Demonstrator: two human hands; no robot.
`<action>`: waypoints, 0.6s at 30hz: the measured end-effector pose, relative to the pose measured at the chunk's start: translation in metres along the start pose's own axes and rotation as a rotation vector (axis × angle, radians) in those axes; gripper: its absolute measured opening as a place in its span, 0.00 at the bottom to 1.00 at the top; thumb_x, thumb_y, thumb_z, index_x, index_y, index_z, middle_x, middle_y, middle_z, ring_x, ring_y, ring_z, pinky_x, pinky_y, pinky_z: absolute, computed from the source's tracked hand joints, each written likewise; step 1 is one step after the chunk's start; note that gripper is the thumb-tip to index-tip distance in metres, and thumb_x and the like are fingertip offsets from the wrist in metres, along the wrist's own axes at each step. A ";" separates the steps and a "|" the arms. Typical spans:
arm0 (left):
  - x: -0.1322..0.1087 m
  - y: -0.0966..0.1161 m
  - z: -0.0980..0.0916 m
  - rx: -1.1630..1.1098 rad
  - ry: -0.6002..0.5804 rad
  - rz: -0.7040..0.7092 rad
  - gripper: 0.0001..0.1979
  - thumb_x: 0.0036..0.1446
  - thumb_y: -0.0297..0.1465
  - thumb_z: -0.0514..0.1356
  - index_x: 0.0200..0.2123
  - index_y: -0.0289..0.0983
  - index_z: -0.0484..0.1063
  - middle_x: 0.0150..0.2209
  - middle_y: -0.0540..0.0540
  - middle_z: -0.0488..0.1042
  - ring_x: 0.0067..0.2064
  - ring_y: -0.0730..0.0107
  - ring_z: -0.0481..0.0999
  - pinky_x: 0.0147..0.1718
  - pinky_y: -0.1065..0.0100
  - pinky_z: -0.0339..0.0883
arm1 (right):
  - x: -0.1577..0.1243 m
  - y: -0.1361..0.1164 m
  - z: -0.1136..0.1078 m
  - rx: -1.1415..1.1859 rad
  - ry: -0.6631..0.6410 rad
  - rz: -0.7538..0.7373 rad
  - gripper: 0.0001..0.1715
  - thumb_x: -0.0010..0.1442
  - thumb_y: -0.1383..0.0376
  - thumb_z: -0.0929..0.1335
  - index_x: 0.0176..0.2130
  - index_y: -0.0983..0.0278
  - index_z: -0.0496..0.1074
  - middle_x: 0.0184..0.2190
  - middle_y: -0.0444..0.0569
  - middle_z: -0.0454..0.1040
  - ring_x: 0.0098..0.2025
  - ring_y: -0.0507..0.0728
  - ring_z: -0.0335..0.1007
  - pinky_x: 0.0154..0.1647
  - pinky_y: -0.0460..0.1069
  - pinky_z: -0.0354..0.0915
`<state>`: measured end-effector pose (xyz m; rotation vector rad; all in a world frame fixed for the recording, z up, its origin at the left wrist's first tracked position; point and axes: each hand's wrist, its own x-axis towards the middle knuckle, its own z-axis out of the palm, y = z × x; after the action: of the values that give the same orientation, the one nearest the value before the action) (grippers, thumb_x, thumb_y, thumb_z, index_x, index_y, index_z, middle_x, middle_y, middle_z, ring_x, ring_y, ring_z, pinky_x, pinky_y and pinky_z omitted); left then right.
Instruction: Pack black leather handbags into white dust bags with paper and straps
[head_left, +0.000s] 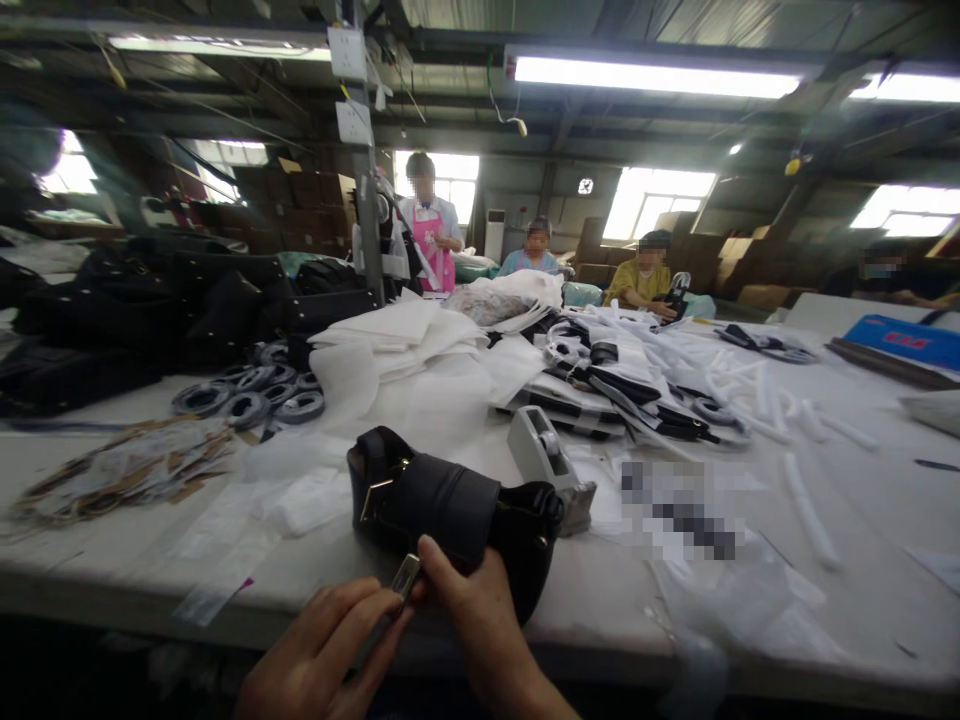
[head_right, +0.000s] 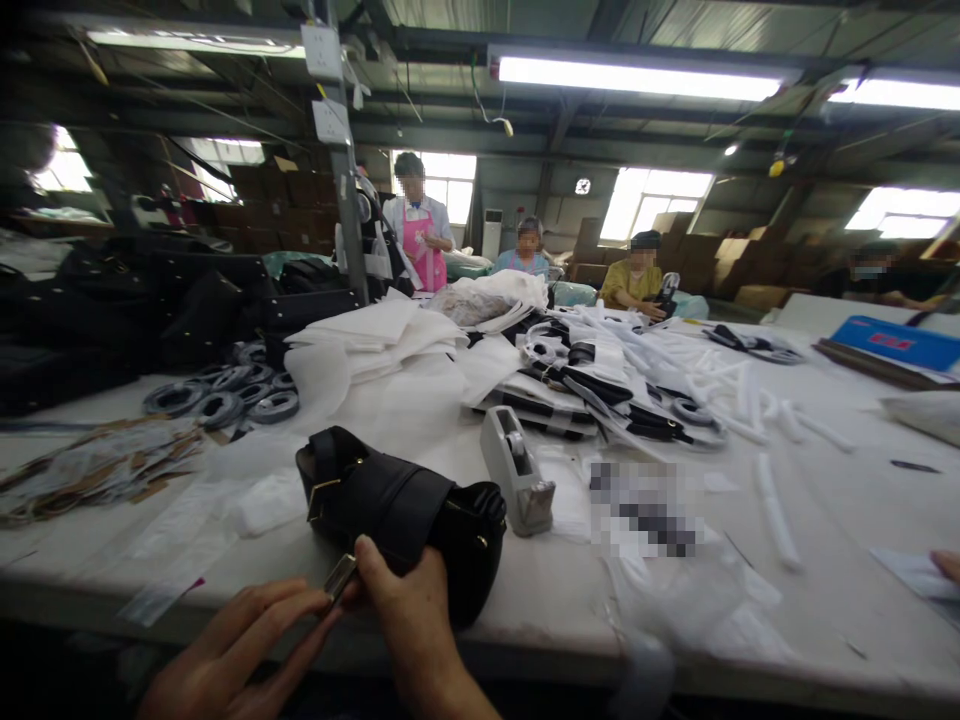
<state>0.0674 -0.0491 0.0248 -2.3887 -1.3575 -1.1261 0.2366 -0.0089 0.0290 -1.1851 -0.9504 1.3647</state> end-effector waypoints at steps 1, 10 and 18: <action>-0.001 -0.001 -0.002 0.027 -0.012 0.004 0.09 0.66 0.37 0.58 0.45 0.47 0.77 0.42 0.48 0.82 0.43 0.62 0.83 0.43 0.68 0.79 | 0.001 0.002 0.002 -0.010 0.001 -0.002 0.31 0.51 0.43 0.76 0.31 0.70 0.80 0.23 0.53 0.79 0.28 0.61 0.78 0.30 0.49 0.72; 0.006 0.006 -0.019 0.085 0.128 -0.127 0.17 0.70 0.42 0.53 0.36 0.46 0.79 0.34 0.52 0.84 0.33 0.68 0.85 0.34 0.74 0.80 | 0.000 0.010 0.018 0.008 -0.048 0.043 0.35 0.49 0.40 0.75 0.29 0.71 0.80 0.26 0.59 0.81 0.28 0.65 0.80 0.30 0.53 0.76; 0.009 0.010 -0.020 0.008 0.124 -0.132 0.13 0.69 0.37 0.54 0.36 0.45 0.77 0.33 0.52 0.82 0.33 0.70 0.84 0.35 0.76 0.76 | -0.002 0.010 0.020 0.044 -0.066 0.056 0.34 0.50 0.41 0.75 0.30 0.70 0.80 0.26 0.59 0.81 0.27 0.65 0.80 0.31 0.54 0.77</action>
<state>0.0675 -0.0587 0.0474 -2.2110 -1.4920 -1.2768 0.2152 -0.0116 0.0231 -1.1471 -0.9346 1.4698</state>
